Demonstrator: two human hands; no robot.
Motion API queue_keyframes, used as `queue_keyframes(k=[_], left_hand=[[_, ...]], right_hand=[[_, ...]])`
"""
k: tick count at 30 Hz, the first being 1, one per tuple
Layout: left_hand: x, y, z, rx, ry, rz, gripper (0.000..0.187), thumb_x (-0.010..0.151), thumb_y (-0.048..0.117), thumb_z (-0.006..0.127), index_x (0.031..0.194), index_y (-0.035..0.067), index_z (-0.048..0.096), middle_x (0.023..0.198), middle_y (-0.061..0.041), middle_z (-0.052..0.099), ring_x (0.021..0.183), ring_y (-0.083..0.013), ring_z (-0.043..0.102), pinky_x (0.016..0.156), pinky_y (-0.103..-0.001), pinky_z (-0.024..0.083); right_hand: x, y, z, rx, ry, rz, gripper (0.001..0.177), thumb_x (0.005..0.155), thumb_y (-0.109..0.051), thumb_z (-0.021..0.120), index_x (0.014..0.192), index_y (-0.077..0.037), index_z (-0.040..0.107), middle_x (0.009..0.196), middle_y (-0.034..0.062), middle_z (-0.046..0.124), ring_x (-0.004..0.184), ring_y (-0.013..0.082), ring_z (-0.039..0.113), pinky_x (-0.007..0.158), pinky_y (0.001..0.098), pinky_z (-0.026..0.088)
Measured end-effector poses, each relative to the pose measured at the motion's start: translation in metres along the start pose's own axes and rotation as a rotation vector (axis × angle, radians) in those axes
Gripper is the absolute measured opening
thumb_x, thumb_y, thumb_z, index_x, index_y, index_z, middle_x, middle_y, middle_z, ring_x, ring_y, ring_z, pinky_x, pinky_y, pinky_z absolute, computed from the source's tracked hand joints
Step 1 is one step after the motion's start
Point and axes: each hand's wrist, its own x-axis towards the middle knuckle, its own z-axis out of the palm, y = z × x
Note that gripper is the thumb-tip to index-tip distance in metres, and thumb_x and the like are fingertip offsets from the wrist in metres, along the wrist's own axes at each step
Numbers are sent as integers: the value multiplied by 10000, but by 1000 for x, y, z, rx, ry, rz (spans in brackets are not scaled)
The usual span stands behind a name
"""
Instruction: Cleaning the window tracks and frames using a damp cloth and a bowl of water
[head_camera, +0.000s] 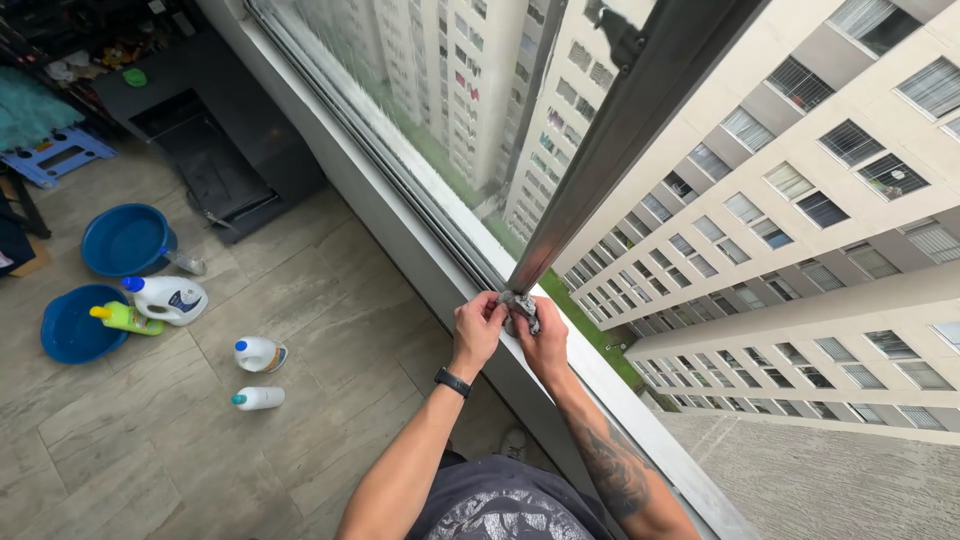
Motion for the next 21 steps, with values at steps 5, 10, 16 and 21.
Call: queue_keyframes(k=[5,10,16,21], left_hand=[[5,84,-19,-14,54,171,54,872,34,704,861,55,753,613,-76,694,543,-160,661,530,-286,539],[11,184,-43,-62,120,475,29,867,44,736,847,40,757,623,-87,705,560,-195,689,548,-314,560],[23,330,-69,-137,186,829,49,945,76,707,972,100,740,739,-14,718,654,-155,709,665,-280,599],[14,266,-59,39,163,786,85,897,-9,659,930,45,717,681,-89,674,614,-283,693,603,-368,563]], right_hand=[[32,-45,-21,25,156,-164,171,905,-193,787,975,-74,685,871,103,672,768,370,669,671,422,535],[80,-120,-65,-17,298,-305,183,899,-212,813,932,-89,682,769,78,608,684,342,635,636,378,512],[161,-243,-152,44,398,-544,218,951,-149,813,908,-19,643,811,62,558,676,322,516,675,392,469],[122,-169,-99,-151,430,-552,183,936,-184,743,939,-30,645,794,124,566,693,398,581,662,401,486]])
